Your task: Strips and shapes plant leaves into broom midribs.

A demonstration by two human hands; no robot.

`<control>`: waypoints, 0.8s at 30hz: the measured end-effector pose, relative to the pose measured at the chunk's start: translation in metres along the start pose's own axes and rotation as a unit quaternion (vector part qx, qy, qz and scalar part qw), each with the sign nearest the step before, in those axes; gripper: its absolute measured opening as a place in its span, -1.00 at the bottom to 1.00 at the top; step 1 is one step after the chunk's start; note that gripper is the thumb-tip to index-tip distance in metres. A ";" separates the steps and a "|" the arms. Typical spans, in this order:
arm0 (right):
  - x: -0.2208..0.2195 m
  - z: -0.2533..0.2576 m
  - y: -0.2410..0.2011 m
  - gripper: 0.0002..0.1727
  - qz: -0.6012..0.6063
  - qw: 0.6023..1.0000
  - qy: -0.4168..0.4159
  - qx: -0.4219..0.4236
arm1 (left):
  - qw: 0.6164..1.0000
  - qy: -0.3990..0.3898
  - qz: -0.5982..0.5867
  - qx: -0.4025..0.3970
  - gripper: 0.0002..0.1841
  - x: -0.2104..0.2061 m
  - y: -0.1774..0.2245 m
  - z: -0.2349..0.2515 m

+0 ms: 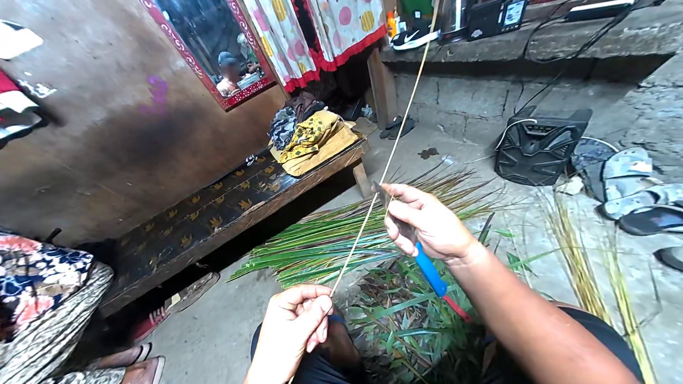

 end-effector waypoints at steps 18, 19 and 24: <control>0.028 0.002 -0.028 -0.60 -0.028 0.988 0.133 0.066 | 0.990 0.011 0.139 -0.030 -0.87 0.020 -0.008 -0.003; 0.032 0.002 -0.030 -0.60 -0.021 0.988 0.138 0.072 | 0.987 0.011 0.155 -0.035 -0.88 0.022 -0.008 -0.004; 0.027 0.002 -0.023 -0.59 -0.025 0.994 0.104 0.035 | 0.980 0.027 0.189 -0.052 -0.89 0.024 -0.010 0.002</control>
Point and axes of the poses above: each hand's wrist, its own z-axis towards the middle knuckle, its own x-axis out of the back of the hand, y = z × x, the point moved 4 cm from there along z, towards the middle knuckle, and after that the axes turned 7 degrees about y, right-handed, at the moved point
